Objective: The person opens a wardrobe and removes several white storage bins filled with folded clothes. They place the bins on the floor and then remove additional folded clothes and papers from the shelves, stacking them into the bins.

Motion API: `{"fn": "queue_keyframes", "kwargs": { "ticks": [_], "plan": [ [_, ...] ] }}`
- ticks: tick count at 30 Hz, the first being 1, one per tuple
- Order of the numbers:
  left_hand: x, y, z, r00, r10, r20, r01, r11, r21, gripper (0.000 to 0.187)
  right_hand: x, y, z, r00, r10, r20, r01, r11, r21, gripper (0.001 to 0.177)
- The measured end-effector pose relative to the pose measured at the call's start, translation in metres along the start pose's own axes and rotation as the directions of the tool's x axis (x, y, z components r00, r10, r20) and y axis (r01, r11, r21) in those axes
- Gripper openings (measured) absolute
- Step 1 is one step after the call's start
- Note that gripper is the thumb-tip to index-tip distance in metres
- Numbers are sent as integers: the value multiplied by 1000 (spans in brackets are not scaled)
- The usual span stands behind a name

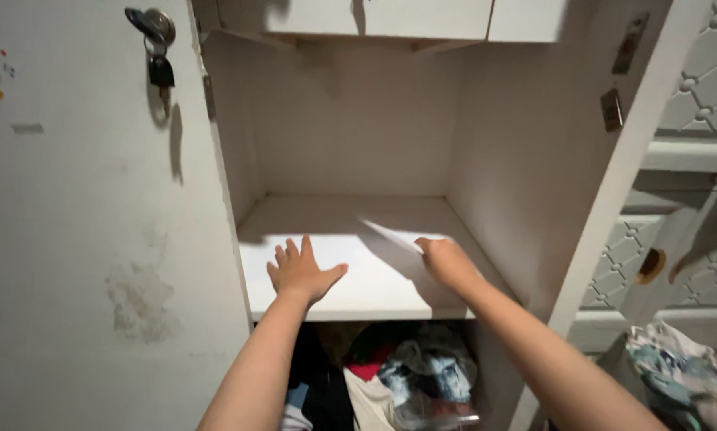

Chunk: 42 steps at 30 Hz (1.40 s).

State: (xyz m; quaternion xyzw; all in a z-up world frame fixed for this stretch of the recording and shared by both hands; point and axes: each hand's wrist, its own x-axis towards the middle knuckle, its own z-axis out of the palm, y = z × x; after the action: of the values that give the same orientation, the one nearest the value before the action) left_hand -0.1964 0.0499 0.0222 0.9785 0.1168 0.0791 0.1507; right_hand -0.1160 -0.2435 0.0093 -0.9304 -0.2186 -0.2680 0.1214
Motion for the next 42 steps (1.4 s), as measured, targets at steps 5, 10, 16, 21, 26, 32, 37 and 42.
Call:
{"fn": "queue_keyframes", "kwargs": {
  "ticks": [5,10,16,21,26,32,37,42],
  "plan": [
    [32,-25,16,991,-136,-19,137,988,71,108,21,-37,20,999,24,26,-26,997,75,33],
    [59,-41,36,976,-219,-5,218,970,107,94,34,-94,33,1000,-27,-5,28,979,200,33],
    [47,-19,31,995,-56,79,49,995,81,91,42,-120,48,997,-66,-47,77,949,305,43],
    [49,-23,33,1000,-15,2,15,1000,5,69,44,-119,59,993,-88,79,55,935,349,46],
    [60,-33,20,861,-443,-249,254,799,-545,60,29,-161,31,962,-42,271,-121,824,554,43],
    [70,-39,23,888,-425,-174,339,863,-375,93,38,-117,8,836,448,317,-546,631,551,62],
    [59,-31,7,909,-411,-66,388,895,-222,118,64,17,32,760,645,80,-641,764,-72,94],
    [56,-21,-7,903,-427,-41,406,882,-239,123,80,40,55,676,722,148,-722,689,-62,109]
  ]
}}
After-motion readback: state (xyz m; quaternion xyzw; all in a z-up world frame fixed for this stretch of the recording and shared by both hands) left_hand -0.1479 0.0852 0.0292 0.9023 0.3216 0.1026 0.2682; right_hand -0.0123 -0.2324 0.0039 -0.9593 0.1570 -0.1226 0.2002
